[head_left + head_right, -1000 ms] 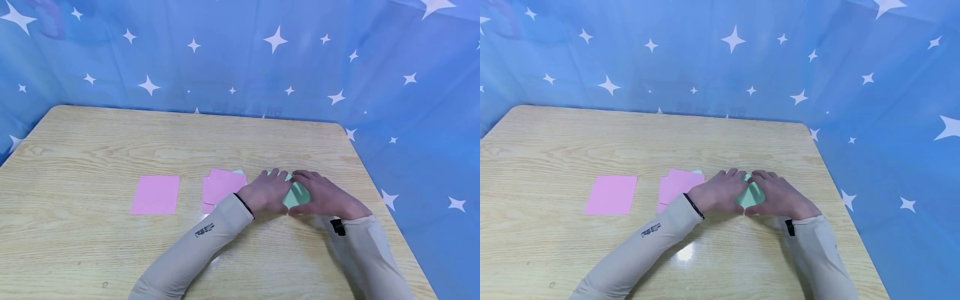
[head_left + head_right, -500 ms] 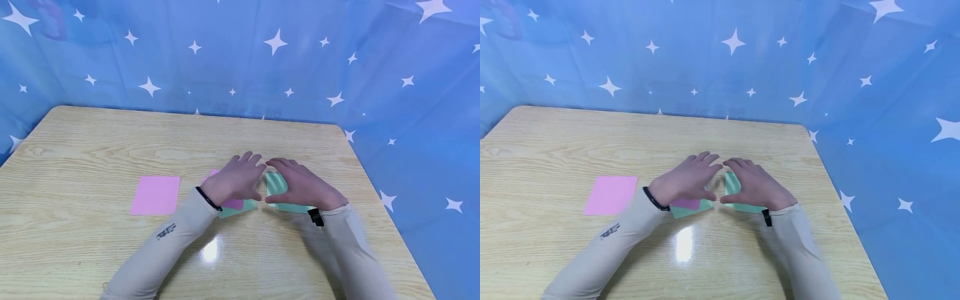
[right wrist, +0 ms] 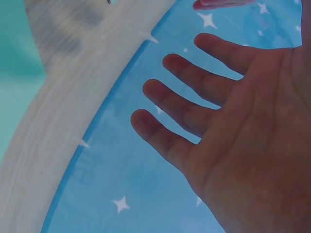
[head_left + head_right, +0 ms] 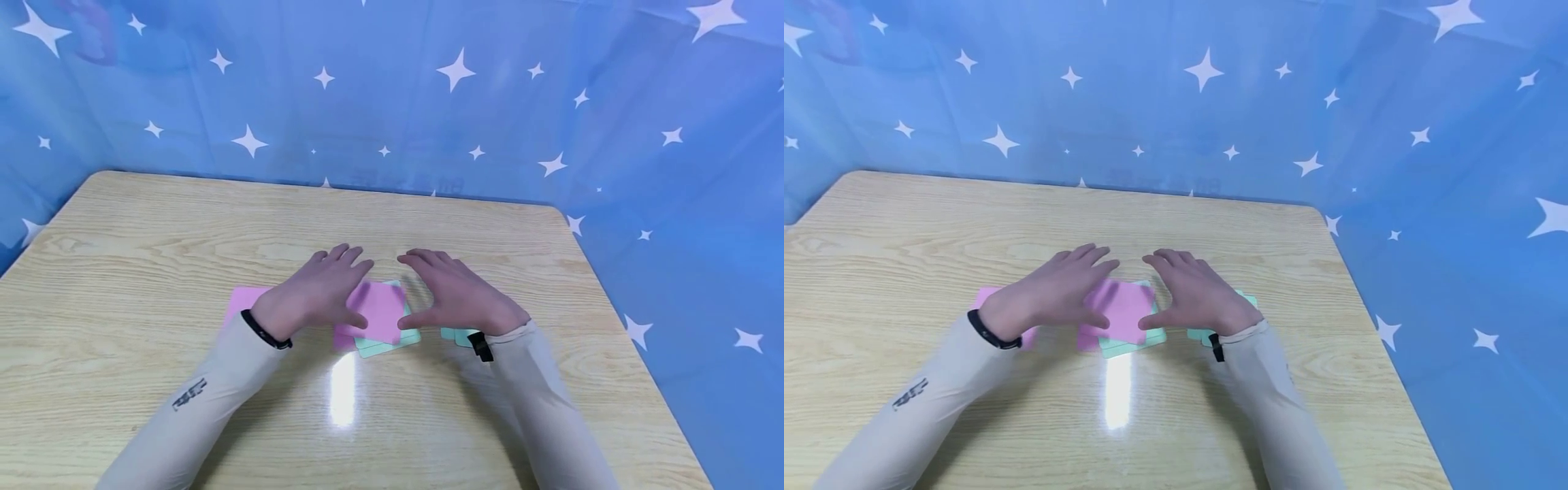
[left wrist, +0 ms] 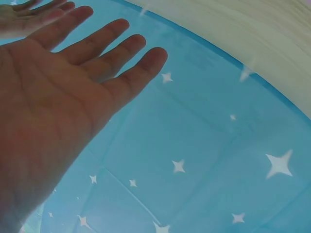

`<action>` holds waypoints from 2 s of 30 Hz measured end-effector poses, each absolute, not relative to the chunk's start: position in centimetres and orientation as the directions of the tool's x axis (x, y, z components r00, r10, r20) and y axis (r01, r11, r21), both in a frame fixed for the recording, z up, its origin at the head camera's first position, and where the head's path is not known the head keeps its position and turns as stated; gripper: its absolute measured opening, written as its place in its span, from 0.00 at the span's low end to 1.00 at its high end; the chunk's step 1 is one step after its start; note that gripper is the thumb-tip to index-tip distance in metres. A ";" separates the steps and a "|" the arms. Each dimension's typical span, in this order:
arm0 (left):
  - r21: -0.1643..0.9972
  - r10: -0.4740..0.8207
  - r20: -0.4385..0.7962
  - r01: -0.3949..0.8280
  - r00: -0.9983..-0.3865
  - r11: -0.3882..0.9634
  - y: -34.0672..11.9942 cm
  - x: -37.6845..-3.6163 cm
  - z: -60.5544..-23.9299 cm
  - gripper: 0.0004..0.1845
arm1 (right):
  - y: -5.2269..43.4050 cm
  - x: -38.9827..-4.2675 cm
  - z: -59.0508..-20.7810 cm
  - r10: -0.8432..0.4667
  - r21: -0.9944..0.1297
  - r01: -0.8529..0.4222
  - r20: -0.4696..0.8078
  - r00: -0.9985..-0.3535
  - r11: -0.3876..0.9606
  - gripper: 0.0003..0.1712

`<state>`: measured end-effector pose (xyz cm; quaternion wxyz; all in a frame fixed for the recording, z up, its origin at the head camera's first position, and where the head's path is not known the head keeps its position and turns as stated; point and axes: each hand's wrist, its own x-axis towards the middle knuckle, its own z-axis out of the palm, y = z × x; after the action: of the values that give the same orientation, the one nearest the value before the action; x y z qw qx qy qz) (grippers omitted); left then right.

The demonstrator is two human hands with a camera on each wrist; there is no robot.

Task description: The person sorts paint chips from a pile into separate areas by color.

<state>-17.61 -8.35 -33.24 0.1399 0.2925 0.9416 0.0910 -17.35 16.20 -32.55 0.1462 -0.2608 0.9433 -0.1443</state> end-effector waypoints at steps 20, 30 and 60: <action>0.248 0.594 -0.264 0.542 -0.760 0.803 -9.0 -17.6 -35.7 0.50 | 13.0 -16.9 -36.6 -0.603 -0.280 -0.541 -0.231 -0.764 0.793 0.58; 0.256 0.625 -0.256 0.572 -0.737 0.779 -8.8 -17.8 -36.0 0.41 | 13.0 -16.9 -36.8 -0.611 -0.262 -0.558 -0.206 -0.765 0.787 0.48; 0.421 0.664 -0.144 0.562 -0.734 0.712 -9.7 -18.0 -34.3 0.35 | 13.8 -17.4 -35.0 -0.640 -0.310 -0.592 -0.073 -0.765 0.744 0.44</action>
<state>-18.04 -9.65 -34.29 0.1438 0.3354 0.9139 0.1777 -17.36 13.76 -35.04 0.0876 -0.3313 0.9296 -0.1356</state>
